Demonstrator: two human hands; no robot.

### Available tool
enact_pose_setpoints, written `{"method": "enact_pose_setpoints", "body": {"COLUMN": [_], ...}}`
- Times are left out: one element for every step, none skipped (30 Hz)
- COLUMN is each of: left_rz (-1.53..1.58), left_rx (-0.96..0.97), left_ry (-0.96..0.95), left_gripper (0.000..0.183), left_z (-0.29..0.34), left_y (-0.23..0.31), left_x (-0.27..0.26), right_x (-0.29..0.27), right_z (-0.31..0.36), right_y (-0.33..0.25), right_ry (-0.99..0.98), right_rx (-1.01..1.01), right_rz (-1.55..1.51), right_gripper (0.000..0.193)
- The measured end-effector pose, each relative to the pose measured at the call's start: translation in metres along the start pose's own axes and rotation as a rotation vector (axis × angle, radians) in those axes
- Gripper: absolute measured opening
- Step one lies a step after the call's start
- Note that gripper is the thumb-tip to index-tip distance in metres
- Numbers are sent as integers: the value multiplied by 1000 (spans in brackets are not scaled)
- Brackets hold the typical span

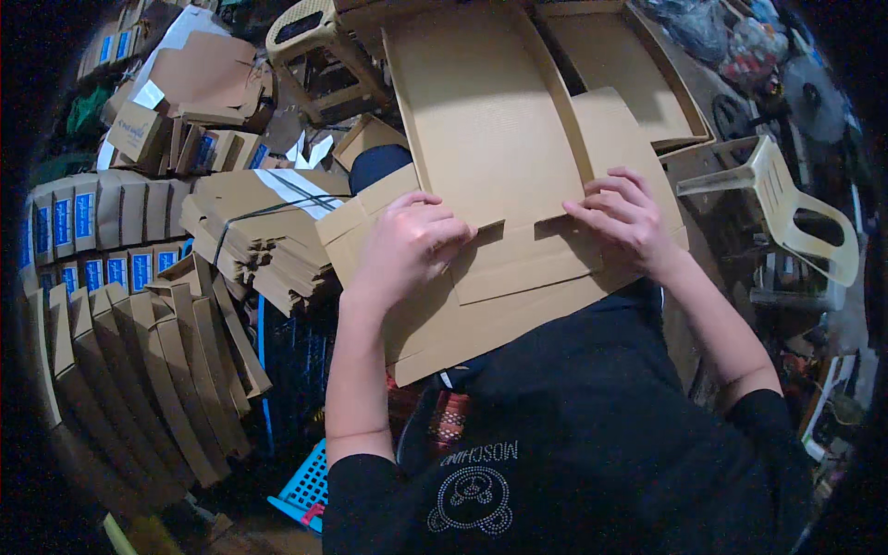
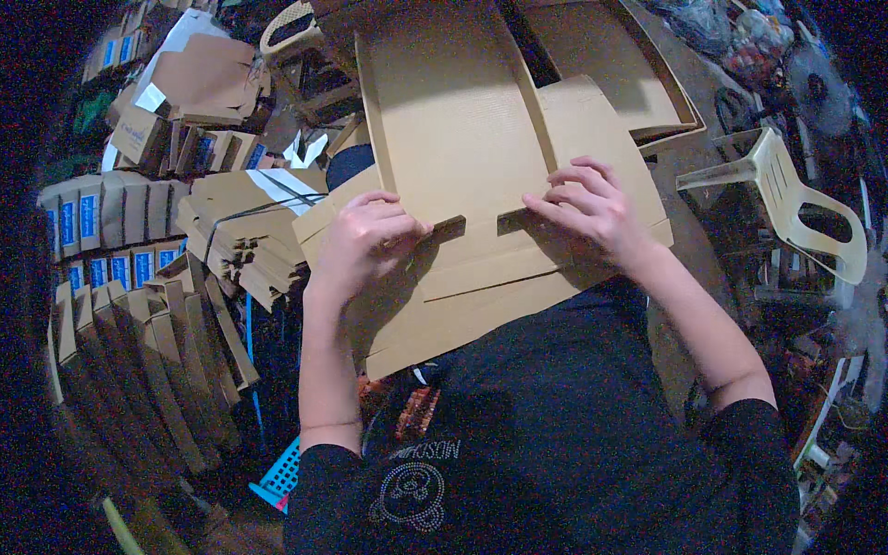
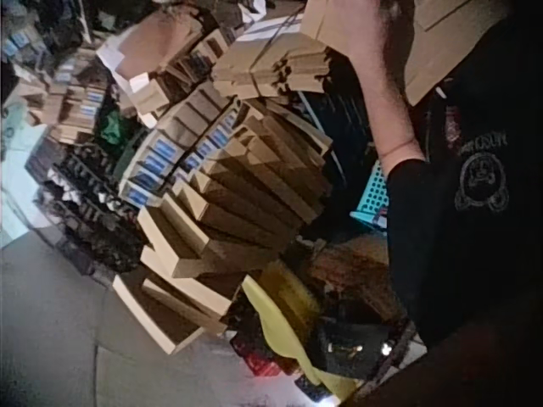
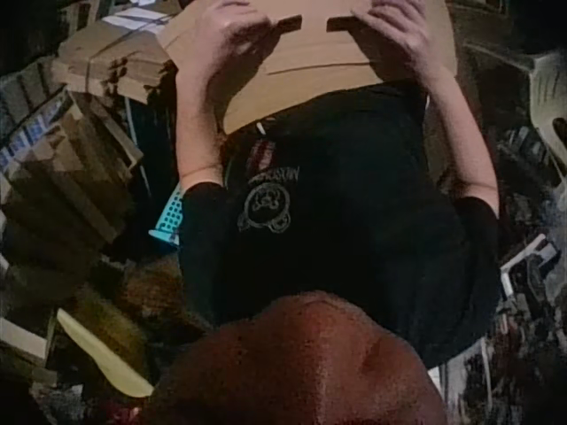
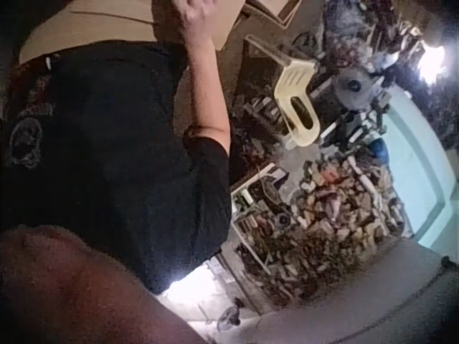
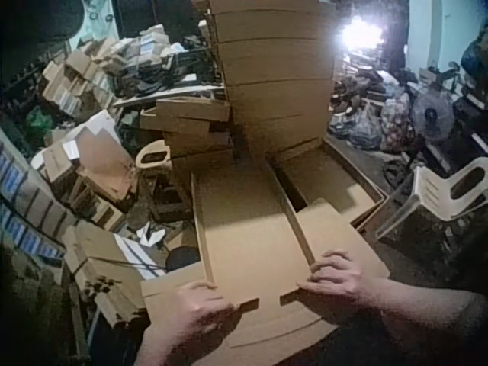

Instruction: Folding flat cardboard sheets into shoe boxes.

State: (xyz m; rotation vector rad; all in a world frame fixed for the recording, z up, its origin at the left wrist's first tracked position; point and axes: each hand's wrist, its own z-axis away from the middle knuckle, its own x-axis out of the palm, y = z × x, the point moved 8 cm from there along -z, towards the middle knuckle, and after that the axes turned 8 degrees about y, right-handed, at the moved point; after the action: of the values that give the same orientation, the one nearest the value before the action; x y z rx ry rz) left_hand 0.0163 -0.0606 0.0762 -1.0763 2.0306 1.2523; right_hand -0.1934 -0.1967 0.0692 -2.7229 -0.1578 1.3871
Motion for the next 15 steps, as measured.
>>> {"method": "enact_pose_setpoints", "body": {"left_rz": [2, 19, 35, 31, 43, 54, 55, 60, 64, 63, 58, 53, 51, 63, 75], "left_rx": [1, -15, -30, -32, -37, -43, -40, -34, -27, -25, -37, -49, -47, -57, -68], "left_ry": [2, -4, -10, -5, -16, -28, -30, -13, 3, 3, 11, 19, 20, 40, 60], "left_gripper": [12, 12, 11, 11, 12, 14, 14, 14, 14, 14, 14, 15, 15, 15, 16], "left_z": [0, 1, 2, 3, 3, 2, 0, 0, 1, 2, 3, 3, 4, 3, 2], "left_y": [0, -1, -2, -3, -3, -3, -3, -3, -3, -3, -5, -6, -6, -7, -8], "left_x": [0, 0, -1, -3, -2, -2, -1, -2, -3, -2, -2, -2, -3, -5, -6], "right_x": [-3, -5, -10, -9, -7, -8, -8, -7, -5, -3, -2, -1, -1, -2, -3], "right_z": [4, 3, 3, 6, 11, 11, 12, 13, 13, 14, 14, 14, 14, 13, 12], "right_y": [-3, -7, -11, -11, -10, -11, -11, -11, -12, -12, -12, -13, -15, -15, -13], "right_ry": [-44, -86, -85, -162, -240, -239, -254, -269, -267, -256, -245, -243, -233, -222, -221], "right_rx": [20, 35, 30, 61, 101, 104, 106, 104, 105, 95, 84, 83, 85, 86, 85], "right_rz": [7, 11, 11, -2, -13, -11, 5, 22, 23, 42, 61, 63, 53, 44, 48], "right_gripper": [53, 64, 64, 78, 93, 93, 95, 98, 98, 98, 98, 98, 97, 96, 96]}}
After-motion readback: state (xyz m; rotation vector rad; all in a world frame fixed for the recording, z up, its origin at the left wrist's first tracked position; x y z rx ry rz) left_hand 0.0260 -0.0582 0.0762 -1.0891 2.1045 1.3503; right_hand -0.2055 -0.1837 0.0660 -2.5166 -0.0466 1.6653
